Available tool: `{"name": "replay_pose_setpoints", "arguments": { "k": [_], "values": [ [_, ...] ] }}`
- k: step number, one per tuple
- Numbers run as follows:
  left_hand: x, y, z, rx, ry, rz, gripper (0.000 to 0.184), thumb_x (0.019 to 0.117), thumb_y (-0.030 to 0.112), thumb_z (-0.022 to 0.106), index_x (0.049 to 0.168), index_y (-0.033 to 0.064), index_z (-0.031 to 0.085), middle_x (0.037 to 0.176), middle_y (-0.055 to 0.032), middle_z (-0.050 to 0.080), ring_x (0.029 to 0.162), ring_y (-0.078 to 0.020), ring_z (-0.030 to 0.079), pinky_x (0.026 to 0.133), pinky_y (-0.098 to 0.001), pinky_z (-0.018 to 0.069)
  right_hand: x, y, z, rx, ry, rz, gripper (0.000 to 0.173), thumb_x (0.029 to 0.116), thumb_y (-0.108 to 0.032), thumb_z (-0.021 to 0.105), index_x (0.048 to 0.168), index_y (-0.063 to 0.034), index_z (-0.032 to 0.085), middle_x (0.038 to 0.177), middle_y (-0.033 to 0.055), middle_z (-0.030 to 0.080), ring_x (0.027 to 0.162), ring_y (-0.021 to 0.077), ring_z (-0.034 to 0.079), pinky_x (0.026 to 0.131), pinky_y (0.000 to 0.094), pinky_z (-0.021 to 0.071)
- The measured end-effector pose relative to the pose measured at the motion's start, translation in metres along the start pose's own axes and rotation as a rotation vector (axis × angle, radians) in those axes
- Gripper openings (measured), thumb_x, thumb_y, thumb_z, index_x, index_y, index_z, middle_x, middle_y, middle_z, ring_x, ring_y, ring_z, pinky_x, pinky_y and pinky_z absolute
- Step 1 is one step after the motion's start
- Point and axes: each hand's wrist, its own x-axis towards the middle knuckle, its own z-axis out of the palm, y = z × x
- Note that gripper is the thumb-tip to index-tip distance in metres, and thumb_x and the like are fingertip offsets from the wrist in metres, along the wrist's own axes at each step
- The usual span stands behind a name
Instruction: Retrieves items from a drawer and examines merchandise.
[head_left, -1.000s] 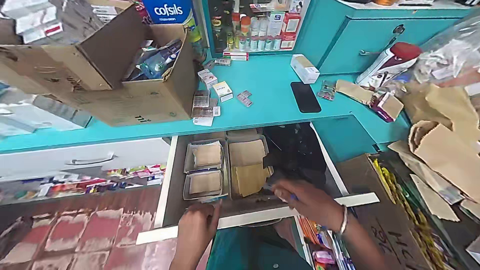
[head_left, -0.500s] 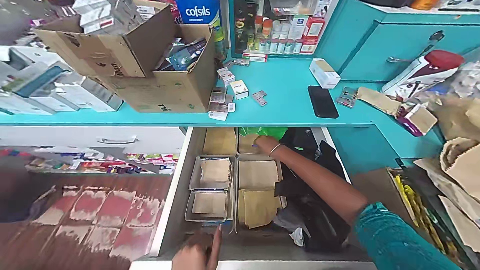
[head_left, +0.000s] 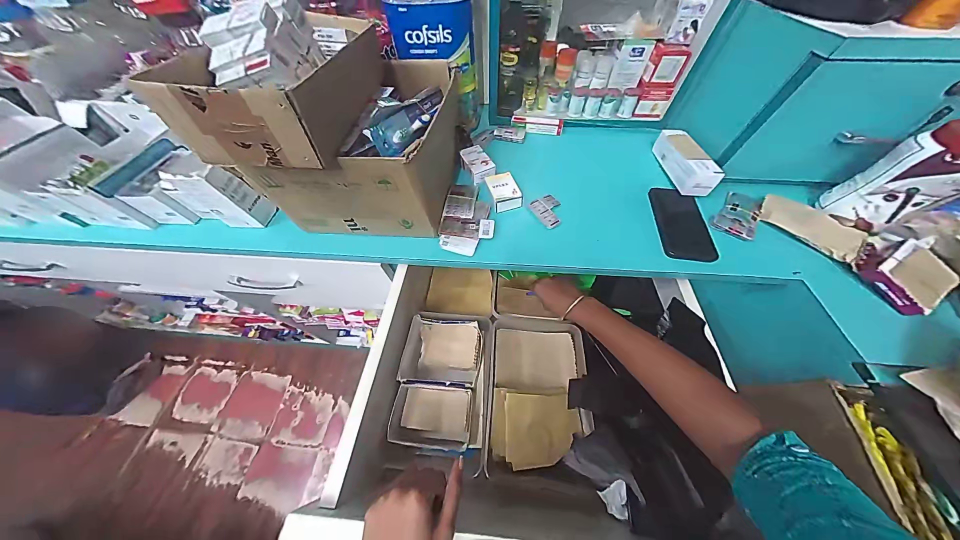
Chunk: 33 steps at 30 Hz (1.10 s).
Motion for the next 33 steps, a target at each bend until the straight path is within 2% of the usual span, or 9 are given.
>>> {"name": "replay_pose_setpoints", "arguments": {
  "k": [7, 12, 13, 15, 18, 25, 28, 31, 33],
  "values": [
    [0.020, 0.004, -0.003, 0.005, -0.058, -0.006, 0.055, 0.1032, 0.039, 0.051, 0.066, 0.0029, 0.068, 0.066, -0.0142, 0.068, 0.065, -0.0347, 0.070, 0.056, -0.0561, 0.0540, 0.010, 0.009, 0.006, 0.146, 0.109, 0.091, 0.033, 0.1059, -0.005, 0.042, 0.132, 0.0062, 0.060, 0.136, 0.0308, 0.059, 0.129, 0.0483, 0.056, 0.104, 0.0648, 0.0427],
    [0.031, 0.006, -0.005, 0.011, -0.074, 0.017, 0.054, 0.1031, 0.038, 0.052, 0.066, 0.0021, 0.068, 0.067, -0.0151, 0.068, 0.066, -0.0351, 0.071, 0.057, -0.0561, 0.0545, 0.006, 0.007, 0.001, 0.201, 0.161, 0.119, 0.041, 0.1099, -0.025, 0.044, 0.134, 0.0058, 0.059, 0.137, 0.0318, 0.058, 0.131, 0.0480, 0.054, 0.106, 0.0649, 0.0414],
    [0.033, 0.005, -0.004, 0.010, -0.077, 0.021, 0.055, 0.1030, 0.038, 0.051, 0.066, 0.0019, 0.068, 0.067, -0.0151, 0.068, 0.067, -0.0351, 0.071, 0.058, -0.0562, 0.0547, 0.003, 0.005, 0.003, 0.189, 0.177, 0.108, 0.042, 0.1104, -0.024, 0.043, 0.132, 0.0071, 0.060, 0.135, 0.0325, 0.059, 0.130, 0.0486, 0.055, 0.106, 0.0645, 0.0411],
    [0.037, 0.004, -0.004, 0.014, -0.082, 0.023, 0.056, 0.1030, 0.039, 0.051, 0.066, 0.0021, 0.069, 0.067, -0.0149, 0.068, 0.067, -0.0354, 0.071, 0.059, -0.0563, 0.0552, -0.001, 0.001, 0.015, 0.072, 0.251, 0.039, 0.033, 0.1082, -0.010, 0.040, 0.125, 0.0094, 0.062, 0.124, 0.0329, 0.064, 0.118, 0.0502, 0.062, 0.096, 0.0632, 0.0475],
    [0.044, 0.005, -0.004, 0.023, -0.093, 0.014, 0.056, 0.1032, 0.040, 0.050, 0.066, 0.0021, 0.069, 0.067, -0.0152, 0.068, 0.068, -0.0359, 0.071, 0.059, -0.0564, 0.0550, -0.020, -0.012, 0.015, -0.036, 0.232, 0.008, 0.033, 0.1045, 0.004, 0.037, 0.129, 0.0098, 0.058, 0.123, 0.0309, 0.064, 0.108, 0.0486, 0.066, 0.087, 0.0598, 0.0514],
    [0.065, 0.011, -0.017, 0.011, -0.314, -0.076, 0.062, 0.1041, 0.050, 0.047, 0.079, -0.0003, 0.073, 0.077, -0.0212, 0.071, 0.079, -0.0433, 0.072, 0.068, -0.0634, 0.0543, -0.056, -0.029, 0.013, -0.038, 0.304, -0.083, 0.026, 0.1031, 0.003, 0.043, 0.116, 0.0088, 0.066, 0.111, 0.0280, 0.069, 0.099, 0.0457, 0.070, 0.078, 0.0576, 0.0542],
    [0.072, 0.009, -0.015, -0.133, -0.312, -0.064, 0.056, 0.1034, 0.048, 0.050, 0.084, 0.0003, 0.072, 0.074, -0.0189, 0.069, 0.072, -0.0403, 0.070, 0.065, -0.0624, 0.0531, -0.077, -0.044, 0.006, 0.001, 0.257, -0.160, 0.027, 0.1027, 0.004, 0.044, 0.119, 0.0080, 0.066, 0.114, 0.0273, 0.069, 0.103, 0.0448, 0.069, 0.086, 0.0571, 0.0537],
    [0.077, 0.009, -0.004, -0.477, -0.224, -0.021, 0.042, 0.1038, 0.037, 0.052, 0.109, 0.0012, 0.074, 0.086, -0.0111, 0.073, 0.073, -0.0235, 0.071, 0.069, -0.0463, 0.0585, -0.106, -0.064, 0.006, 0.060, 0.273, -0.291, 0.023, 0.1024, 0.000, 0.049, 0.113, 0.0072, 0.068, 0.107, 0.0270, 0.070, 0.097, 0.0448, 0.070, 0.078, 0.0577, 0.0541],
    [0.083, 0.014, -0.001, -0.724, -0.260, -0.055, 0.051, 0.1049, 0.035, 0.048, 0.137, -0.0029, 0.059, 0.110, -0.0127, 0.074, 0.091, -0.0184, 0.074, 0.082, -0.0383, 0.0608, -0.124, -0.077, 0.012, 0.060, 0.381, -0.393, 0.018, 0.0997, 0.000, 0.054, 0.106, 0.0051, 0.071, 0.099, 0.0233, 0.072, 0.089, 0.0406, 0.072, 0.071, 0.0543, 0.0554]
  ]
}}
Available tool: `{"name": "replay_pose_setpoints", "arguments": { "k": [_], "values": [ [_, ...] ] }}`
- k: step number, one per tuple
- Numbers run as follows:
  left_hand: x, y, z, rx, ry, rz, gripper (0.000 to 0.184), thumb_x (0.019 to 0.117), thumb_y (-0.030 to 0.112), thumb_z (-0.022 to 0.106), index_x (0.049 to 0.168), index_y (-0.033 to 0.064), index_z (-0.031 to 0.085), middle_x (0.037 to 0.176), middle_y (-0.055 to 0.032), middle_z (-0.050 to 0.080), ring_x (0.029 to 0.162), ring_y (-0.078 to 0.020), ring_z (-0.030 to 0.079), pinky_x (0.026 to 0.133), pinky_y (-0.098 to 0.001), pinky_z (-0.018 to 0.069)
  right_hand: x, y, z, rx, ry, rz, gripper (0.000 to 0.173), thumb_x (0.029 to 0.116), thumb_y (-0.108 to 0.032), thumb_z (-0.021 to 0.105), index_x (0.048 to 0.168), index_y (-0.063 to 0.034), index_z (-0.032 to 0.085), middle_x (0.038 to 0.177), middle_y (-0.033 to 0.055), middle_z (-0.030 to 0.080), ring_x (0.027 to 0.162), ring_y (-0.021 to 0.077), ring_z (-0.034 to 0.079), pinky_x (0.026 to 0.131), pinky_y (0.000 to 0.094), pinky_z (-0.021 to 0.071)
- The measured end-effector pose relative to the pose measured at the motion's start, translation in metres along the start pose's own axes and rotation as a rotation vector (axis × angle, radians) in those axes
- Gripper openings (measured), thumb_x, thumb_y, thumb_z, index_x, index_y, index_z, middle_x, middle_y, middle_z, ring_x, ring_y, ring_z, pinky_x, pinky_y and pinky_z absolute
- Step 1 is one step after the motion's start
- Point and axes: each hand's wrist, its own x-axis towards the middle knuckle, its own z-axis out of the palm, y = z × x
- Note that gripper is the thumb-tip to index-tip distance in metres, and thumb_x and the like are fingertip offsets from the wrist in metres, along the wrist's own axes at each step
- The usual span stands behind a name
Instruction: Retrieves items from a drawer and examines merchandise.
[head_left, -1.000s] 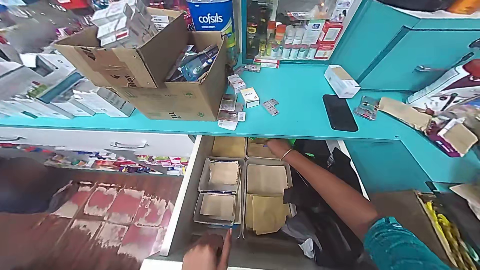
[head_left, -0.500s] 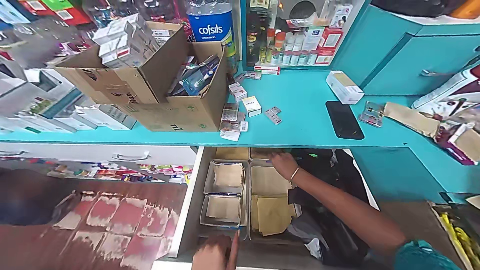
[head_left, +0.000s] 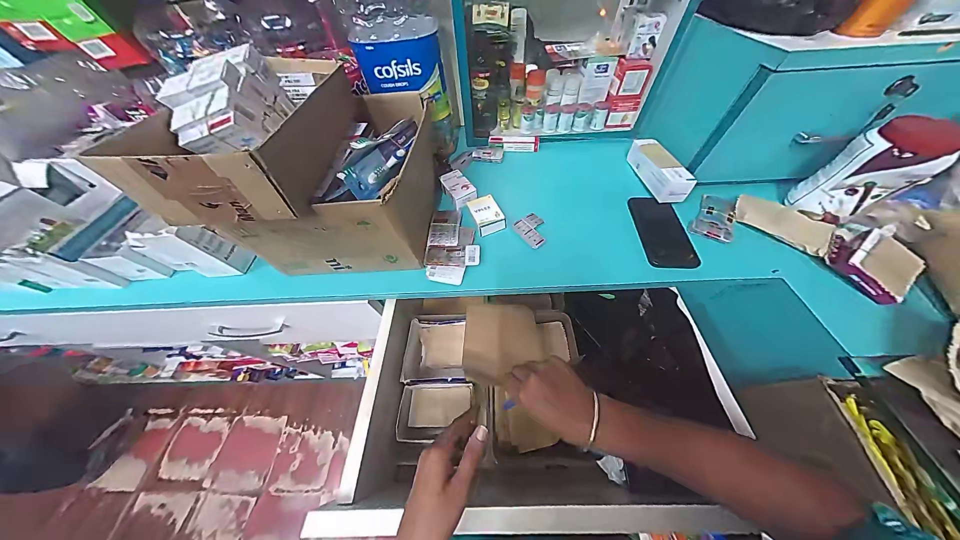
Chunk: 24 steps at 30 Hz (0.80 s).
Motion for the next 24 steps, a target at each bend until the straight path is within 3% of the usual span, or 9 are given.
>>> {"name": "replay_pose_setpoints", "arguments": {
  "k": [2, 5, 6, 9, 12, 14, 19, 21, 24],
  "values": [
    [0.003, 0.008, 0.005, -0.205, -0.009, -0.019, 0.059, 0.1044, 0.032, 0.049, 0.149, -0.0071, 0.041, 0.122, -0.0127, 0.070, 0.103, -0.0145, 0.072, 0.092, -0.0345, 0.0594, -0.010, -0.013, 0.012, -0.047, 0.246, -0.165, 0.006, 0.0896, -0.001, 0.066, 0.090, 0.0000, 0.073, 0.081, 0.0154, 0.071, 0.070, 0.0311, 0.072, 0.057, 0.0449, 0.0573],
    [-0.002, 0.021, 0.012, -0.452, 0.069, -0.071, 0.043, 0.1041, 0.025, 0.048, 0.135, -0.0056, 0.046, 0.104, -0.0023, 0.070, 0.090, -0.0039, 0.070, 0.085, -0.0252, 0.0590, -0.015, -0.027, 0.031, 0.003, 0.479, -0.315, 0.010, 0.0878, -0.013, 0.069, 0.079, -0.0080, 0.069, 0.067, 0.0064, 0.064, 0.057, 0.0205, 0.066, 0.048, 0.0337, 0.0521],
    [-0.002, 0.022, 0.014, -0.535, 0.131, -0.105, 0.031, 0.1032, 0.020, 0.048, 0.125, -0.0016, 0.052, 0.094, 0.0011, 0.073, 0.081, -0.0032, 0.071, 0.076, -0.0239, 0.0599, -0.016, -0.028, 0.034, 0.060, 0.459, -0.348, 0.012, 0.0910, -0.015, 0.067, 0.081, -0.0082, 0.069, 0.069, 0.0061, 0.065, 0.058, 0.0200, 0.066, 0.049, 0.0333, 0.0535],
    [-0.003, 0.014, 0.008, -0.624, 0.250, -0.153, 0.021, 0.1030, 0.010, 0.047, 0.118, -0.0006, 0.057, 0.089, 0.0004, 0.073, 0.077, -0.0065, 0.071, 0.071, -0.0265, 0.0608, -0.021, -0.026, 0.033, 0.204, 0.322, -0.375, 0.020, 0.0955, -0.023, 0.068, 0.093, -0.0045, 0.074, 0.077, 0.0101, 0.069, 0.064, 0.0236, 0.070, 0.055, 0.0376, 0.0566],
    [-0.008, 0.007, -0.009, -0.592, 0.344, -0.140, 0.019, 0.1051, 0.011, 0.047, 0.115, 0.0001, 0.060, 0.088, 0.0006, 0.074, 0.078, -0.0071, 0.073, 0.074, -0.0276, 0.0623, -0.023, -0.017, 0.032, 0.178, 0.401, -0.320, 0.026, 0.0974, -0.030, 0.064, 0.090, -0.0075, 0.075, 0.074, 0.0067, 0.070, 0.063, 0.0197, 0.070, 0.053, 0.0350, 0.0558],
    [-0.013, 0.003, -0.018, -0.568, 0.388, -0.128, 0.019, 0.1048, 0.011, 0.048, 0.115, -0.0004, 0.061, 0.088, 0.0006, 0.075, 0.080, -0.0076, 0.074, 0.077, -0.0284, 0.0632, -0.024, -0.006, 0.026, 0.202, 0.376, -0.249, 0.024, 0.0976, -0.025, 0.065, 0.089, -0.0052, 0.075, 0.075, 0.0096, 0.071, 0.064, 0.0236, 0.071, 0.054, 0.0409, 0.0568],
    [-0.023, -0.002, -0.034, -0.561, 0.464, -0.102, 0.017, 0.1027, 0.007, 0.051, 0.113, -0.0006, 0.062, 0.088, 0.0004, 0.076, 0.079, -0.0079, 0.074, 0.076, -0.0283, 0.0635, -0.023, 0.015, 0.004, 0.256, 0.145, -0.052, 0.032, 0.1042, -0.025, 0.057, 0.099, 0.0012, 0.074, 0.085, 0.0198, 0.072, 0.077, 0.0367, 0.073, 0.067, 0.0548, 0.0559],
    [-0.026, 0.003, -0.040, -0.627, 0.512, -0.121, 0.019, 0.1033, 0.006, 0.051, 0.120, -0.0008, 0.058, 0.091, -0.0008, 0.076, 0.080, -0.0096, 0.075, 0.076, -0.0294, 0.0641, -0.018, 0.022, 0.001, 0.244, 0.089, -0.005, 0.035, 0.1056, -0.028, 0.054, 0.101, 0.0015, 0.073, 0.089, 0.0212, 0.073, 0.083, 0.0388, 0.073, 0.070, 0.0568, 0.0555],
    [-0.029, 0.006, -0.052, -0.740, 0.577, -0.151, 0.014, 0.1043, 0.004, 0.049, 0.116, 0.0027, 0.057, 0.085, -0.0021, 0.076, 0.071, -0.0115, 0.075, 0.065, -0.0291, 0.0643, -0.006, 0.027, -0.014, 0.163, -0.173, 0.212, 0.033, 0.1080, -0.023, 0.049, 0.117, 0.0012, 0.069, 0.107, 0.0264, 0.071, 0.102, 0.0454, 0.068, 0.084, 0.0620, 0.0512]
  ]
}}
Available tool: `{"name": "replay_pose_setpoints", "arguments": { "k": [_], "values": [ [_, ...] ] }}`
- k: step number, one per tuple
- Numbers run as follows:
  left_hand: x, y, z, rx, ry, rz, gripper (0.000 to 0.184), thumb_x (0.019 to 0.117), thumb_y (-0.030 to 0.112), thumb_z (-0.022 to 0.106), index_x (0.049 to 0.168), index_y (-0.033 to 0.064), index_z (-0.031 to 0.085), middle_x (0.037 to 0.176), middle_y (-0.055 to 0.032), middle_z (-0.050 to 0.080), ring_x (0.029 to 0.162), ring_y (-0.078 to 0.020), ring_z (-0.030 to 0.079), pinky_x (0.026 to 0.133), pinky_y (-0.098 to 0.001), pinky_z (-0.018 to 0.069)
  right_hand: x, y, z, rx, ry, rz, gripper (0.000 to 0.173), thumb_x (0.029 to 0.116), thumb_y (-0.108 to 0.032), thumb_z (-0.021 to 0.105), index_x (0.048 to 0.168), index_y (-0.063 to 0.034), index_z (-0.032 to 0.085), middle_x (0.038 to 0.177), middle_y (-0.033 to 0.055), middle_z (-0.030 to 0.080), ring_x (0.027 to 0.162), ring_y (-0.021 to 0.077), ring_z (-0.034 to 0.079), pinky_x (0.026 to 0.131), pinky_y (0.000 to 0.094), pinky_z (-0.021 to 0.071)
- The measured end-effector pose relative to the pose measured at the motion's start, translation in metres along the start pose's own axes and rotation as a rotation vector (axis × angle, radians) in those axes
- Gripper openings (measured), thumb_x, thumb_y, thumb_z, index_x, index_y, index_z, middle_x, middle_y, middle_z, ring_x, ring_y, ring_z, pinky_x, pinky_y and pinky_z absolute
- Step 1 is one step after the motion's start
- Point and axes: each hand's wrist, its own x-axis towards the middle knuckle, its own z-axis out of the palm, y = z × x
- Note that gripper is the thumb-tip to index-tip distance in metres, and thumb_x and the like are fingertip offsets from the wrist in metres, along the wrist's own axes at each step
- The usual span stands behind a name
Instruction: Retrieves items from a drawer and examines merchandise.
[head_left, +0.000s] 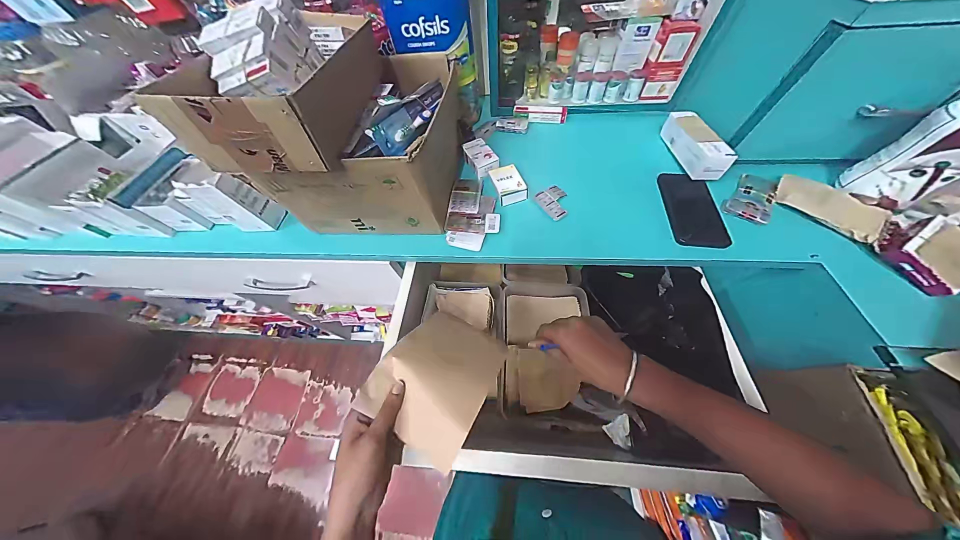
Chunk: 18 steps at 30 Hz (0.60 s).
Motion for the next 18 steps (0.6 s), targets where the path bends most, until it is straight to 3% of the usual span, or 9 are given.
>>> {"name": "replay_pose_setpoints", "arguments": {
  "k": [2, 5, 6, 9, 11, 13, 15, 18],
  "values": [
    [0.003, 0.005, -0.010, 0.015, 0.012, -0.001, 0.013, 0.1029, 0.001, 0.049, 0.106, 0.0028, 0.062, 0.080, -0.0031, 0.077, 0.066, -0.0113, 0.075, 0.062, -0.0275, 0.0638, 0.013, 0.004, -0.008, -0.098, -0.121, 0.196, 0.032, 0.1083, -0.019, 0.047, 0.123, 0.0020, 0.065, 0.115, 0.0293, 0.067, 0.109, 0.0490, 0.065, 0.087, 0.0645, 0.0498],
    [0.011, -0.001, -0.035, 0.414, -0.057, 0.066, 0.017, 0.0972, 0.006, 0.060, 0.113, 0.0003, 0.061, 0.085, -0.0007, 0.075, 0.071, -0.0060, 0.073, 0.067, -0.0243, 0.0627, 0.034, 0.022, -0.007, -0.158, -0.160, 0.331, 0.033, 0.1089, -0.020, 0.046, 0.119, 0.0055, 0.065, 0.119, 0.0308, 0.065, 0.113, 0.0493, 0.063, 0.088, 0.0643, 0.0496],
    [0.016, -0.005, -0.044, 0.639, -0.086, 0.105, 0.025, 0.0955, 0.012, 0.063, 0.117, -0.0021, 0.062, 0.088, -0.0028, 0.074, 0.075, -0.0069, 0.072, 0.071, -0.0279, 0.0616, 0.041, 0.027, -0.005, -0.170, -0.168, 0.353, 0.033, 0.1088, -0.019, 0.046, 0.117, 0.0067, 0.065, 0.121, 0.0307, 0.065, 0.114, 0.0487, 0.063, 0.089, 0.0637, 0.0495],
    [0.021, -0.003, -0.047, 1.010, -0.133, 0.158, 0.029, 0.0965, 0.014, 0.063, 0.115, -0.0079, 0.065, 0.089, -0.0191, 0.071, 0.082, -0.0290, 0.071, 0.079, -0.0543, 0.0565, 0.056, 0.032, 0.003, -0.206, -0.183, 0.390, 0.027, 0.1064, -0.010, 0.047, 0.114, 0.0102, 0.064, 0.121, 0.0310, 0.065, 0.115, 0.0488, 0.063, 0.090, 0.0626, 0.0498],
    [0.019, 0.007, -0.040, 1.081, -0.135, 0.188, 0.026, 0.0991, 0.012, 0.061, 0.113, -0.0080, 0.067, 0.086, -0.0211, 0.071, 0.079, -0.0333, 0.071, 0.078, -0.0576, 0.0545, 0.066, 0.032, 0.009, -0.225, -0.165, 0.356, 0.025, 0.1040, -0.002, 0.045, 0.114, 0.0097, 0.065, 0.118, 0.0311, 0.066, 0.113, 0.0493, 0.064, 0.088, 0.0631, 0.0501],
    [0.020, 0.010, -0.038, 0.977, -0.113, 0.202, 0.025, 0.1004, 0.016, 0.060, 0.111, -0.0052, 0.068, 0.077, -0.0109, 0.068, 0.068, -0.0185, 0.066, 0.068, -0.0417, 0.0558, 0.077, 0.038, 0.019, -0.206, -0.155, 0.265, 0.024, 0.1032, -0.005, 0.050, 0.117, 0.0077, 0.065, 0.117, 0.0316, 0.066, 0.111, 0.0507, 0.064, 0.088, 0.0656, 0.0496],
    [0.022, 0.007, -0.039, 0.740, -0.102, 0.172, 0.020, 0.0992, 0.019, 0.061, 0.107, 0.0016, 0.067, 0.074, 0.0032, 0.068, 0.063, -0.0012, 0.065, 0.060, -0.0216, 0.0556, 0.083, 0.041, 0.034, -0.155, -0.170, 0.190, 0.036, 0.1024, -0.021, 0.061, 0.127, 0.0054, 0.062, 0.122, 0.0326, 0.064, 0.113, 0.0516, 0.062, 0.092, 0.0676, 0.0479],
    [0.026, 0.007, -0.040, 0.511, -0.106, 0.120, 0.015, 0.0994, 0.013, 0.059, 0.108, 0.0030, 0.066, 0.079, 0.0038, 0.074, 0.068, -0.0015, 0.070, 0.064, -0.0195, 0.0600, 0.087, 0.034, 0.058, -0.163, -0.200, 0.206, 0.073, 0.0943, -0.031, 0.070, 0.152, 0.0035, 0.041, 0.145, 0.0344, 0.048, 0.114, 0.0530, 0.061, 0.092, 0.0669, 0.0493]
  ]
}}
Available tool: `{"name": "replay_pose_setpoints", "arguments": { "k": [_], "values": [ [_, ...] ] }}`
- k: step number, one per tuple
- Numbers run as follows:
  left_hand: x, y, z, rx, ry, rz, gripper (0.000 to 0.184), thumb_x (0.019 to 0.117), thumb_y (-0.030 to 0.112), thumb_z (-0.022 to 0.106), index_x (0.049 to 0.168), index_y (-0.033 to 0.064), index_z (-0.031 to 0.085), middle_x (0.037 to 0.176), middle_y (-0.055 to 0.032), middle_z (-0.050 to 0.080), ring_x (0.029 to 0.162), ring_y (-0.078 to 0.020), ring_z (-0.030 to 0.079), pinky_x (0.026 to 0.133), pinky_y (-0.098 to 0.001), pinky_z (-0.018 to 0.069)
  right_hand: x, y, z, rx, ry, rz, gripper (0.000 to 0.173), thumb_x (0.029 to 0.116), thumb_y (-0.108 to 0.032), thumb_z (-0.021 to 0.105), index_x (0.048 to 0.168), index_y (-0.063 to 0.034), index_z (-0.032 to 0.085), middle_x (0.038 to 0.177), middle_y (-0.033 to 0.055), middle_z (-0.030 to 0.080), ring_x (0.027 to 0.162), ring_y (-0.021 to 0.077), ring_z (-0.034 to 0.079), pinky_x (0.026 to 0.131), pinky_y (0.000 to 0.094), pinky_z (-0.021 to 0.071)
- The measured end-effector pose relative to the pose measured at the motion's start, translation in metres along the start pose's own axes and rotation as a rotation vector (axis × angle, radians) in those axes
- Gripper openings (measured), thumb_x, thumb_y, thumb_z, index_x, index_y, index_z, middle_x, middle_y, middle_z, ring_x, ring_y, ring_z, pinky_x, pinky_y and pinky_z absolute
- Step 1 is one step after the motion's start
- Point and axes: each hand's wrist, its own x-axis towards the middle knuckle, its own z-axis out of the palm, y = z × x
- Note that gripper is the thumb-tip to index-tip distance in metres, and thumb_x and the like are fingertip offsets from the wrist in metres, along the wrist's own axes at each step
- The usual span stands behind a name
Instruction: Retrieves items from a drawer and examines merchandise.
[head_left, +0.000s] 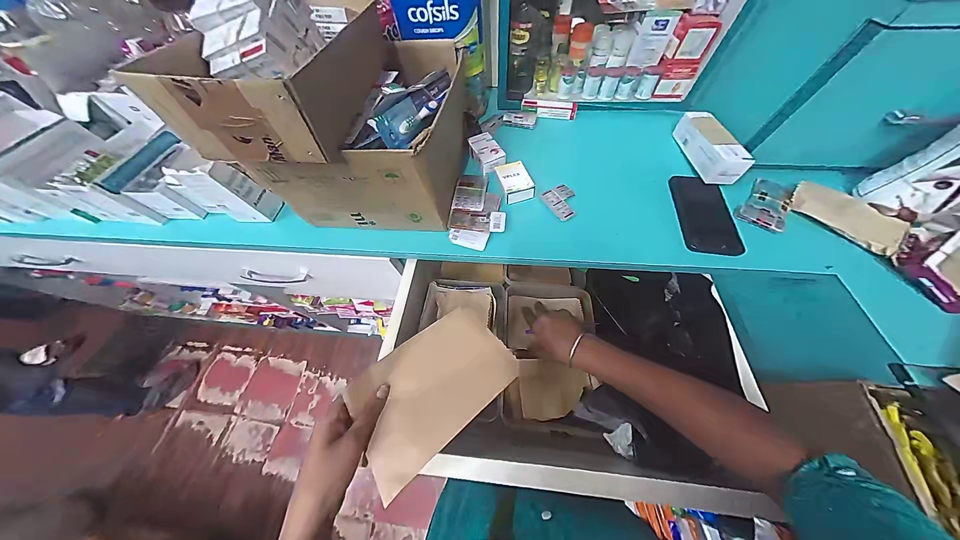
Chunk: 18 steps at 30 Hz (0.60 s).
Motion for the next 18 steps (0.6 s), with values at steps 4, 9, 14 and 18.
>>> {"name": "replay_pose_setpoints", "arguments": {
  "k": [4, 9, 14, 18],
  "values": [
    [0.038, 0.000, 0.008, 0.121, -0.123, 0.039, 0.023, 0.1000, 0.016, 0.060, 0.114, -0.0009, 0.065, 0.089, -0.0022, 0.073, 0.079, -0.0051, 0.071, 0.076, -0.0269, 0.0602, -0.002, -0.003, -0.002, -0.053, -0.076, -0.016, 0.089, 0.0924, -0.032, 0.074, 0.155, 0.0111, 0.027, 0.157, 0.0365, 0.033, 0.119, 0.0538, 0.059, 0.094, 0.0642, 0.0494],
    [0.098, 0.024, 0.063, -0.163, -0.279, -0.298, 0.026, 0.1051, 0.011, 0.054, 0.127, -0.0020, 0.055, 0.100, -0.0088, 0.072, 0.085, -0.0127, 0.072, 0.076, -0.0309, 0.0610, -0.016, 0.004, -0.008, -0.039, -0.035, -0.141, 0.031, 0.1047, -0.014, 0.052, 0.117, 0.0123, 0.063, 0.120, 0.0326, 0.064, 0.115, 0.0500, 0.061, 0.096, 0.0643, 0.0458],
    [0.125, 0.028, 0.136, -0.345, -0.292, -0.516, 0.028, 0.1038, 0.004, 0.051, 0.130, -0.0026, 0.048, 0.101, -0.0125, 0.063, 0.077, -0.0131, 0.064, 0.065, -0.0255, 0.0553, -0.009, 0.026, 0.006, -0.019, -0.012, -0.127, 0.064, 0.0997, -0.033, 0.066, 0.141, 0.0126, 0.049, 0.144, 0.0332, 0.051, 0.125, 0.0507, 0.056, 0.103, 0.0646, 0.0433],
    [0.125, 0.047, 0.198, -0.432, -0.235, -0.440, 0.042, 0.1071, 0.005, 0.045, 0.147, -0.0015, 0.033, 0.122, -0.0225, 0.058, 0.094, -0.0229, 0.067, 0.077, -0.0334, 0.0588, -0.015, 0.024, 0.007, -0.056, -0.041, -0.203, 0.039, 0.1013, -0.023, 0.060, 0.112, 0.0143, 0.063, 0.117, 0.0344, 0.064, 0.113, 0.0515, 0.061, 0.096, 0.0662, 0.0434]
  ]
}}
